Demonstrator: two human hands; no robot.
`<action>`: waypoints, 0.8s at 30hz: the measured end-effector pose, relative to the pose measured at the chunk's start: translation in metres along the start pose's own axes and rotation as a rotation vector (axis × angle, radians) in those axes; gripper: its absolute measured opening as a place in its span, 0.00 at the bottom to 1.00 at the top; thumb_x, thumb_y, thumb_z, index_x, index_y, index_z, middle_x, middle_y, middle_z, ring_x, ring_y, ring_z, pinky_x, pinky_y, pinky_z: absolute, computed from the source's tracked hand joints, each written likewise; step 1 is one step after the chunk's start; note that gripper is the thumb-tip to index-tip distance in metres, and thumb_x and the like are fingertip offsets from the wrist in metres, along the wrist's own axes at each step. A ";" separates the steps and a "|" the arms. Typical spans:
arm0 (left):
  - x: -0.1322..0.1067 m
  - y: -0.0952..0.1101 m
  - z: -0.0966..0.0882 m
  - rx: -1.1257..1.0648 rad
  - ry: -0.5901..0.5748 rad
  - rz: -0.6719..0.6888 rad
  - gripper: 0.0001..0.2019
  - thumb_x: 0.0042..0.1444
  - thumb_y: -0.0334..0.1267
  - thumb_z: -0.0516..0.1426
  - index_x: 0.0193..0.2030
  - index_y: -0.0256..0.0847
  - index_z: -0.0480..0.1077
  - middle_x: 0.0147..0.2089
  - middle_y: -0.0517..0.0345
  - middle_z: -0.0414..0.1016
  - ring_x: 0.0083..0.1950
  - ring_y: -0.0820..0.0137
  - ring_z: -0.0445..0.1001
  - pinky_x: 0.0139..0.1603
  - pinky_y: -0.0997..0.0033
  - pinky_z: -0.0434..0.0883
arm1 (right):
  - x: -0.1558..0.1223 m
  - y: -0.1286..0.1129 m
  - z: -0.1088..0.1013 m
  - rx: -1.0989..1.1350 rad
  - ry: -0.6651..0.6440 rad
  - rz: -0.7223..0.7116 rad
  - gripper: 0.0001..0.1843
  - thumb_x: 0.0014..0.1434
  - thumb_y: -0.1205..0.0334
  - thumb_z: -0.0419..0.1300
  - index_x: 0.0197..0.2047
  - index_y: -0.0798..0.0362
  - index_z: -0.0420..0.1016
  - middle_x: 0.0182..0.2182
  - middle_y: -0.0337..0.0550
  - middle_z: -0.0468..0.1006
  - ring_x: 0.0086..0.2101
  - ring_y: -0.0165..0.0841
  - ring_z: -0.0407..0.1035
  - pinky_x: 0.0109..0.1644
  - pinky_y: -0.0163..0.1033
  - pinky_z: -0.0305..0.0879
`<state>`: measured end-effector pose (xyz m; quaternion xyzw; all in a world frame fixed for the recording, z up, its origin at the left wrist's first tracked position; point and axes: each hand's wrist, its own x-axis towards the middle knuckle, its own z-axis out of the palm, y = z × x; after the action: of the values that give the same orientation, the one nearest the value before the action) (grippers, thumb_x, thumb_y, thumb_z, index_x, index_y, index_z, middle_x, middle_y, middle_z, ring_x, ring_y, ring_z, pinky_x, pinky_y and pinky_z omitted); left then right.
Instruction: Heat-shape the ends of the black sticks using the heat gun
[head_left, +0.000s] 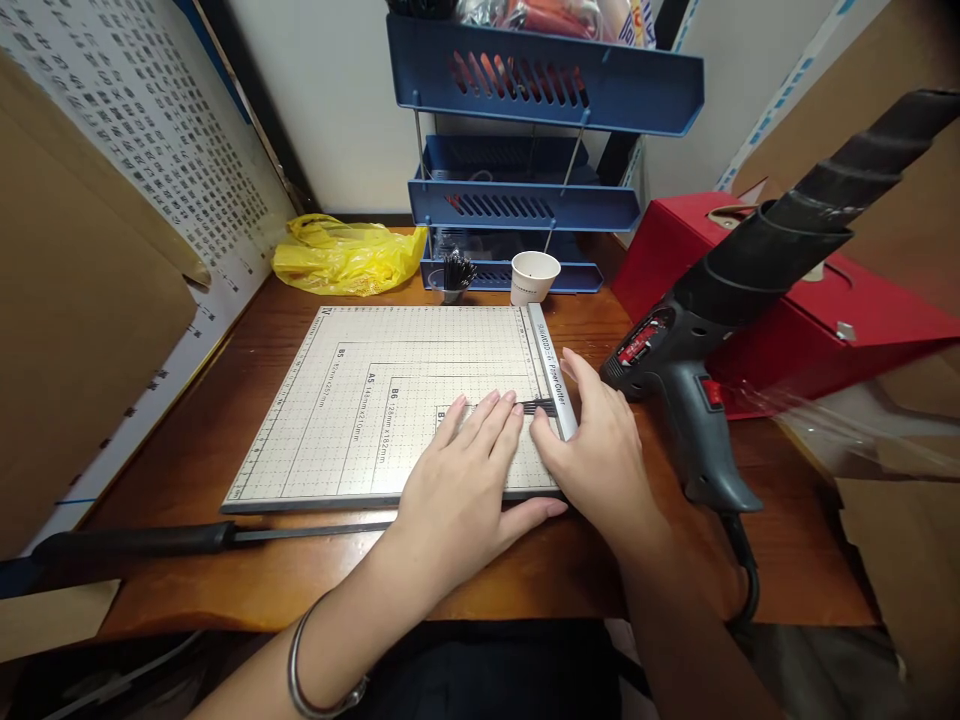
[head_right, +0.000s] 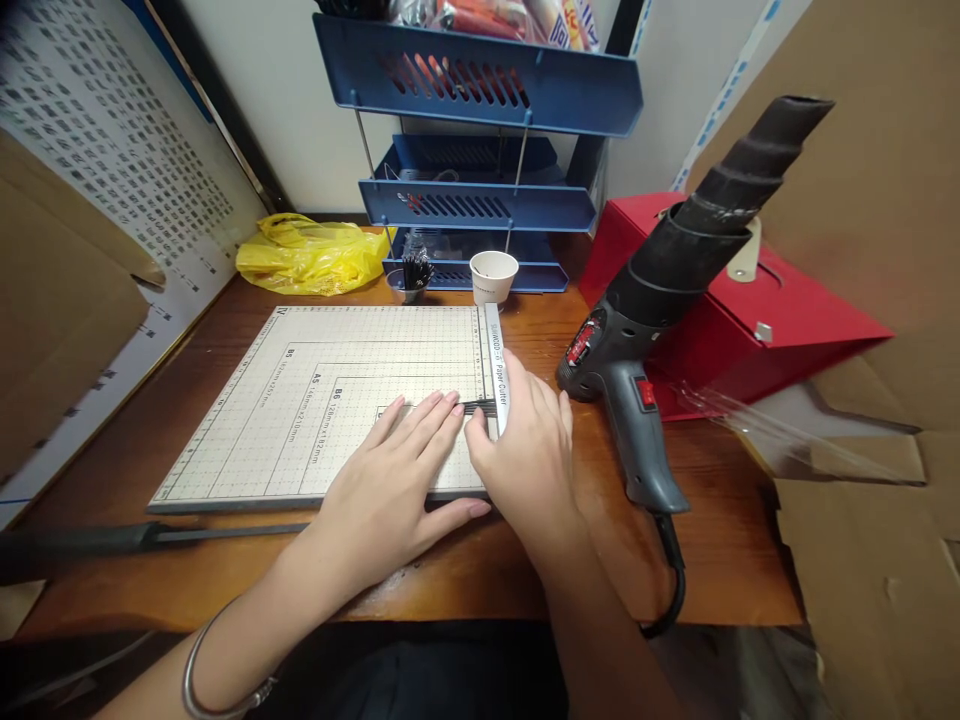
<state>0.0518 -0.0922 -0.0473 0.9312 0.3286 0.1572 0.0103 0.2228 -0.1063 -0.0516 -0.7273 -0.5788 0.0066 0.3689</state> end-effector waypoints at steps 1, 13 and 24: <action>0.000 0.000 0.000 0.002 0.001 -0.002 0.44 0.70 0.68 0.43 0.73 0.29 0.61 0.76 0.41 0.61 0.77 0.52 0.59 0.78 0.45 0.55 | 0.000 0.000 0.000 0.003 -0.001 0.002 0.35 0.58 0.59 0.57 0.69 0.56 0.66 0.60 0.53 0.78 0.57 0.53 0.72 0.65 0.72 0.63; 0.000 0.000 0.001 0.002 0.007 0.002 0.43 0.70 0.68 0.44 0.74 0.30 0.60 0.76 0.41 0.60 0.77 0.52 0.59 0.78 0.44 0.55 | -0.001 -0.002 0.001 0.029 0.014 0.028 0.34 0.58 0.59 0.59 0.68 0.55 0.67 0.60 0.51 0.78 0.58 0.51 0.72 0.67 0.66 0.63; -0.001 0.000 0.001 -0.008 -0.015 -0.013 0.44 0.69 0.68 0.43 0.74 0.28 0.60 0.77 0.41 0.59 0.78 0.52 0.57 0.78 0.45 0.53 | -0.002 -0.004 0.000 -0.003 0.023 0.014 0.34 0.58 0.60 0.59 0.67 0.54 0.67 0.59 0.51 0.79 0.56 0.51 0.73 0.66 0.68 0.62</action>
<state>0.0519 -0.0929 -0.0484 0.9302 0.3340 0.1514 0.0177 0.2192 -0.1077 -0.0498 -0.7319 -0.5694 -0.0002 0.3742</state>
